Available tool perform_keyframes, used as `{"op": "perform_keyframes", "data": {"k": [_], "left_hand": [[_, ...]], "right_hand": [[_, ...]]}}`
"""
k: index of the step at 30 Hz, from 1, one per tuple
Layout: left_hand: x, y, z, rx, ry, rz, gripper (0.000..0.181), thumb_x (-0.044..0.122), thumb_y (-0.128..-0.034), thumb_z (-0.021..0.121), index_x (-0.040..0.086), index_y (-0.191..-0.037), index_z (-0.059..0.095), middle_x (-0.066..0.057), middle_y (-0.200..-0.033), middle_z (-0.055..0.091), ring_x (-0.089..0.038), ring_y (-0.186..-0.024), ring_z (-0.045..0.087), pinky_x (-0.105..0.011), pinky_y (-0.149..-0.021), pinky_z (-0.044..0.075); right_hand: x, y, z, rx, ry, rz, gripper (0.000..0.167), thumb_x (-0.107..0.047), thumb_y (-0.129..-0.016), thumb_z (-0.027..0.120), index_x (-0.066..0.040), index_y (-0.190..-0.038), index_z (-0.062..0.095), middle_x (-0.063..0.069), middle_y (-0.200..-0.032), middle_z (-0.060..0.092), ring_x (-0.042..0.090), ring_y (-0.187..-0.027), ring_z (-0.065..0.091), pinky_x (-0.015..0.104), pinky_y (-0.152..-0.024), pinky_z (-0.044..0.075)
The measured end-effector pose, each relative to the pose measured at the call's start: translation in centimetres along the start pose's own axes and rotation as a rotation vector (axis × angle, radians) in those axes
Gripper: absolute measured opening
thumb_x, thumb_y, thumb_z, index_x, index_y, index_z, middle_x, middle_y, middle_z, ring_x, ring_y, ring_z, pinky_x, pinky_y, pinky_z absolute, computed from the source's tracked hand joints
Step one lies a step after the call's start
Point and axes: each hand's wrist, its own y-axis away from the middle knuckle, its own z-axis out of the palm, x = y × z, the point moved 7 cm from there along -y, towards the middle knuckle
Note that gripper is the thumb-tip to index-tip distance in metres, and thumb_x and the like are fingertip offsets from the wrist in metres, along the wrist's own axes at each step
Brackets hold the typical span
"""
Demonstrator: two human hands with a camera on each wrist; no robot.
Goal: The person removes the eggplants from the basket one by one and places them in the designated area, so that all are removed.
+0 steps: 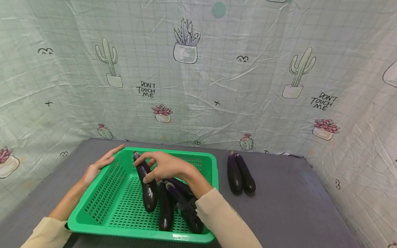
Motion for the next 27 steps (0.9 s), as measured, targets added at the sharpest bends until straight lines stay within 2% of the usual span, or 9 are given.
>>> {"op": "perform_keyframes", "data": {"k": [8,13,19,23,27], "left_hand": [[-0.1,0.2,0.1,-0.006,0.033,0.000,0.057,0.022,-0.1155,0.023,0.008,-0.168,0.005,-0.022,-0.172,-0.011,0.002,-0.138,0.046,-0.018,-0.105,0.047],[-0.2,0.3,0.3,-0.029,0.077,0.008,0.057,0.021,-0.1156,0.021,0.009,-0.168,0.002,-0.024,-0.171,-0.013,0.000,-0.139,0.047,-0.020,-0.107,0.047],[-0.2,0.1,0.2,-0.012,0.046,0.012,0.057,0.021,-0.1155,0.022,0.006,-0.167,0.003,-0.024,-0.172,-0.011,0.002,-0.138,0.046,-0.018,-0.106,0.047],[0.0,0.1,0.2,-0.003,0.001,0.032,0.057,0.020,-0.1152,0.023,0.005,-0.167,0.005,-0.025,-0.172,-0.010,0.006,-0.139,0.041,-0.015,-0.106,0.044],[0.1,0.1,0.2,0.001,-0.034,0.047,0.057,0.020,-0.1151,0.023,0.004,-0.167,0.007,-0.025,-0.172,-0.008,0.009,-0.140,0.036,-0.014,-0.107,0.041]], "right_hand": [[-0.4,0.9,-0.4,0.009,-0.033,-0.031,0.052,-0.011,-0.092,0.075,-0.033,-0.138,0.064,0.003,-0.156,0.045,0.031,-0.131,0.058,0.038,-0.092,0.056],[-0.8,1.4,-0.8,0.041,-0.023,-0.074,0.052,-0.011,-0.092,0.075,-0.033,-0.137,0.064,-0.004,-0.155,0.046,0.024,-0.132,0.053,0.038,-0.099,0.054],[-1.3,2.1,-1.5,0.082,-0.009,-0.135,0.052,-0.010,-0.092,0.074,-0.028,-0.139,0.063,-0.006,-0.152,0.050,0.022,-0.134,0.048,0.042,-0.111,0.047],[-1.4,2.5,-2.0,0.105,-0.021,-0.153,0.053,-0.012,-0.092,0.074,-0.025,-0.141,0.062,-0.005,-0.152,0.051,0.023,-0.136,0.047,0.044,-0.112,0.047],[-1.3,2.9,-2.5,0.126,-0.059,-0.145,0.053,-0.011,-0.092,0.075,-0.025,-0.142,0.062,-0.003,-0.151,0.050,0.025,-0.134,0.051,0.045,-0.106,0.051]]}}
